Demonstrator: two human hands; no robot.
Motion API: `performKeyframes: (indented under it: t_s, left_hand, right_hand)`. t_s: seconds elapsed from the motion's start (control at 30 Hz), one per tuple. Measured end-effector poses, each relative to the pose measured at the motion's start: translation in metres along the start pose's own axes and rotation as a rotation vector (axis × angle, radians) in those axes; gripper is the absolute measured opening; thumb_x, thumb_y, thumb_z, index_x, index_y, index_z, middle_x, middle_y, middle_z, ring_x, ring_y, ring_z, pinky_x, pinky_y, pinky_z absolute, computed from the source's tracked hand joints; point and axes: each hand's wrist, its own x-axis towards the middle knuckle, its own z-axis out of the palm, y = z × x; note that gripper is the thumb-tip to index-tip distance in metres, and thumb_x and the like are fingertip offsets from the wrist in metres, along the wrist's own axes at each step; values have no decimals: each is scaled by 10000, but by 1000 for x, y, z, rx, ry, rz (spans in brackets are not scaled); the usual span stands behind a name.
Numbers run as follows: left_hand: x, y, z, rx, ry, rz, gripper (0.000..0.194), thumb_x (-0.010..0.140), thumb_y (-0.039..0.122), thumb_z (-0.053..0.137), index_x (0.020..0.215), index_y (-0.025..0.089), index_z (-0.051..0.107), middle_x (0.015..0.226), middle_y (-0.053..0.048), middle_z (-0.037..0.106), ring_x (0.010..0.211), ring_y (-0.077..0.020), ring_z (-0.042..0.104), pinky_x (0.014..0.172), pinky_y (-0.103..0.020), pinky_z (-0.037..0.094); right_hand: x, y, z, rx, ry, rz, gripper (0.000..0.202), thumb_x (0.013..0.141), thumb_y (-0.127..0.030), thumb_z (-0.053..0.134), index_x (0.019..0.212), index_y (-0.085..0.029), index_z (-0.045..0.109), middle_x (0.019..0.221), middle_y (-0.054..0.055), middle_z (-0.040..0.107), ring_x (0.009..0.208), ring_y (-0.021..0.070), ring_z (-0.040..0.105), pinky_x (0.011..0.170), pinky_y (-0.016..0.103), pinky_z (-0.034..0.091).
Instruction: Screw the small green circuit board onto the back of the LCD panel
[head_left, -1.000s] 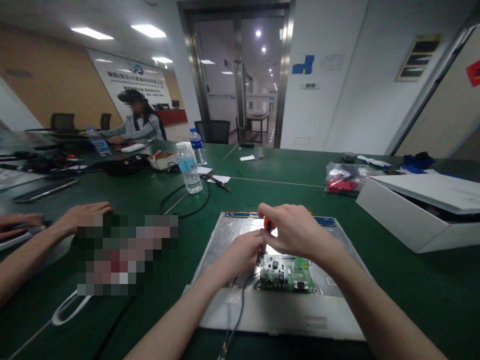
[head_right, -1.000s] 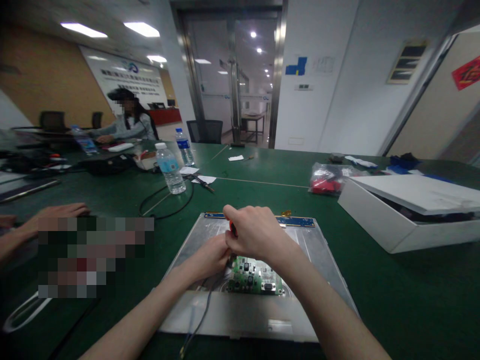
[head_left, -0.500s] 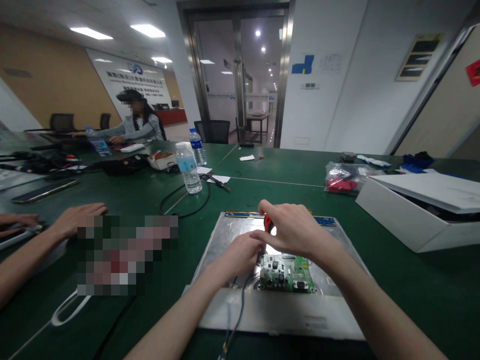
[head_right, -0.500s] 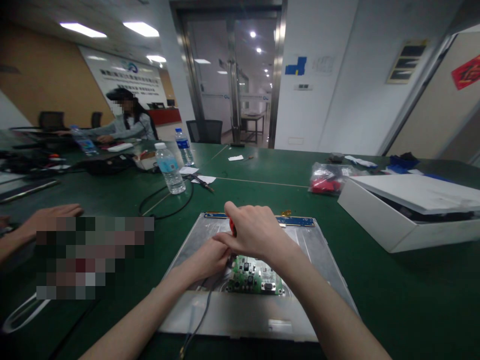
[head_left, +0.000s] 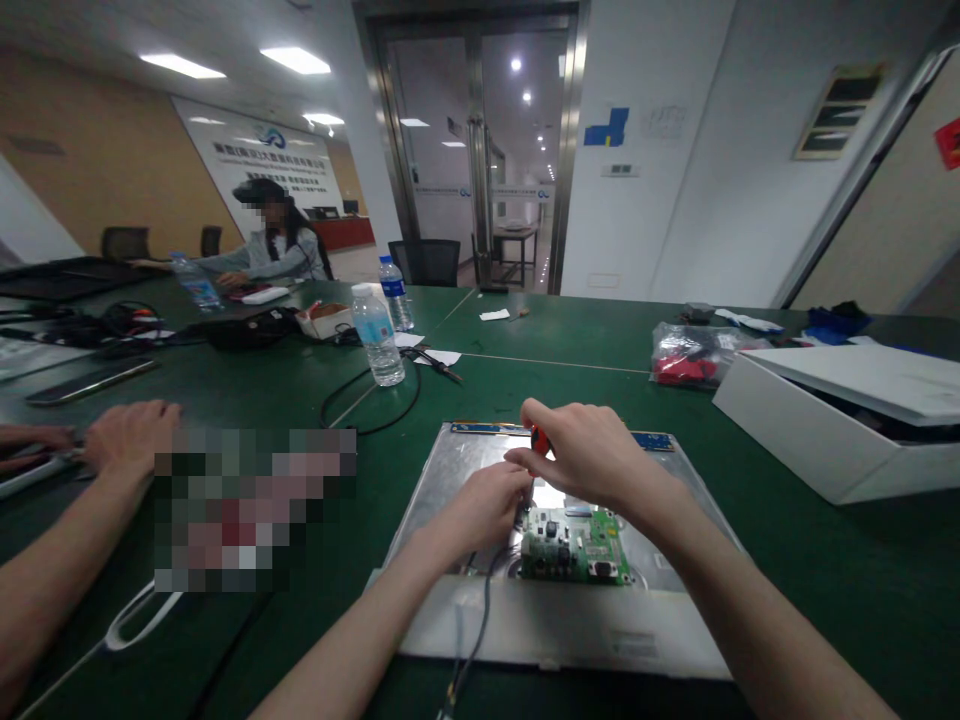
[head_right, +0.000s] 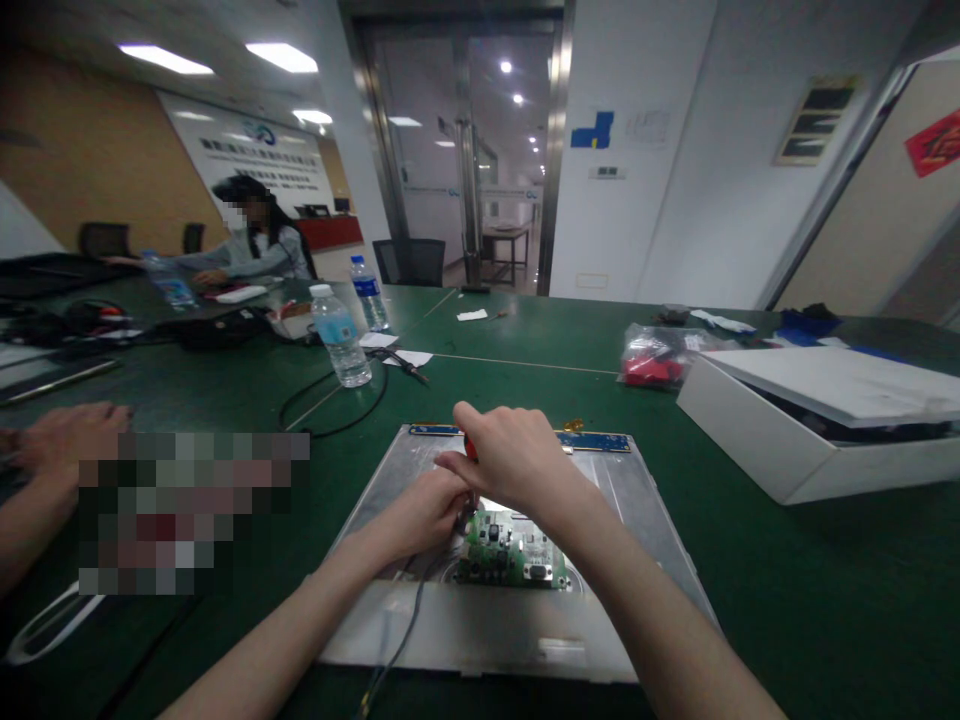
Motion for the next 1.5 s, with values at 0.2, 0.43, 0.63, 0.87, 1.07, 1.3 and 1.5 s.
performKeyframes:
  t_s: [0.2,0.43,0.63,0.87,1.07,1.3,1.5]
  left_hand:
    - [-1,-3,2,9,27,34,185,719,66,433,718,169,587,813,-30,601,750,-170,527,644,-259,367]
    - [0,-4,5,-13,40,23,170,720,72,443,725,169,583,837,-35,614,759,-173,537,629,-254,366]
    - [0,-3,3,28,22,26,202,730,70,425,735,175,597,802,-33,612,759,-178,534,648,-265,370]
    - [0,-5,5,24,27,6,193,743,66,431,754,167,595,856,-44,623,779,-181,554,658,-266,382]
    - [0,-5,5,17,22,23,194,728,58,429,739,171,587,824,-35,613,768,-177,540,671,-262,387]
    - [0,-6,7,-1,30,18,195,739,59,429,772,166,589,869,-44,621,793,-179,554,686,-263,397]
    - [0,-2,4,12,20,15,187,741,73,434,741,169,595,831,-41,625,764,-180,550,652,-264,388]
  right_hand:
    - [0,-1,-1,-8,1,20,129,862,-334,482,906,-221,525,726,4,659,570,132,526,489,276,143]
    - [-2,1,-2,40,-4,-6,211,831,-397,533,945,-219,523,758,7,658,607,136,533,497,262,172]
    - [0,1,-2,-5,-23,25,178,880,-388,483,919,-225,541,716,7,651,570,129,511,494,269,159]
    - [-2,2,-4,48,-20,-15,171,820,-342,518,930,-211,523,759,8,646,596,124,503,495,268,170]
    - [1,2,-2,-29,-30,31,262,893,-478,466,884,-234,559,694,11,639,561,130,505,502,271,152]
    - [-2,0,-5,54,-20,-12,175,788,-293,518,938,-201,518,742,14,639,581,126,499,498,267,160]
    - [0,2,-3,0,-23,16,241,876,-464,480,886,-235,556,693,6,630,558,125,483,499,266,155]
